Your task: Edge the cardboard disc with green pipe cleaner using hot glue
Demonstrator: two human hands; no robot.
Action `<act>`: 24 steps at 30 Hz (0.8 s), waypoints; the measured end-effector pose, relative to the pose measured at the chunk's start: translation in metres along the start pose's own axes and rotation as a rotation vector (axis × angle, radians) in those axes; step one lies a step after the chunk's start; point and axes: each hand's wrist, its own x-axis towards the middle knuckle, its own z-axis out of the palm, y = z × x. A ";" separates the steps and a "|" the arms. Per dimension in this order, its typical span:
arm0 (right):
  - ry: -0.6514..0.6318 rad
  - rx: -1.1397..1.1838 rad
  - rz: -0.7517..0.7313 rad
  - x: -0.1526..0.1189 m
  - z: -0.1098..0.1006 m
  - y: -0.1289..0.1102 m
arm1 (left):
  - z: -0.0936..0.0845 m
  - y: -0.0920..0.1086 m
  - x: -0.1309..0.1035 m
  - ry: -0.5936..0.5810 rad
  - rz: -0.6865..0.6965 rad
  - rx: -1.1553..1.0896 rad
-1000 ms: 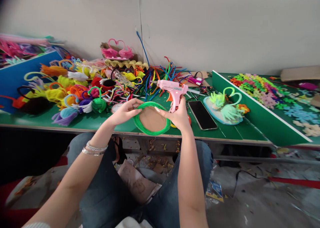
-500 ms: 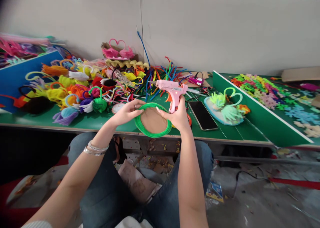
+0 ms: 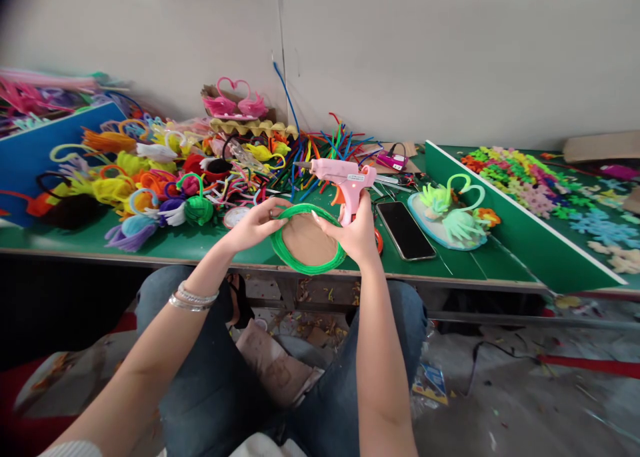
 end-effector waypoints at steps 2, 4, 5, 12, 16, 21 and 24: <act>0.007 -0.005 0.007 0.000 0.000 0.000 | -0.001 -0.001 0.000 0.001 0.005 0.004; 0.006 -0.005 0.027 0.000 0.000 0.003 | -0.001 -0.002 0.000 0.006 0.010 0.010; 0.002 0.000 0.041 0.000 0.000 0.005 | -0.001 -0.002 0.000 0.008 0.009 0.012; 0.112 0.059 0.047 0.006 -0.004 0.013 | -0.003 0.001 0.003 0.101 0.007 -0.076; 0.355 -0.069 -0.071 0.007 -0.012 0.006 | -0.006 0.001 0.003 0.172 -0.034 -0.086; 0.221 -0.289 -0.082 0.002 -0.022 0.002 | -0.006 -0.001 0.004 0.237 -0.065 -0.094; 0.166 -0.447 -0.118 0.000 -0.020 0.005 | -0.004 0.000 0.005 0.228 -0.070 -0.127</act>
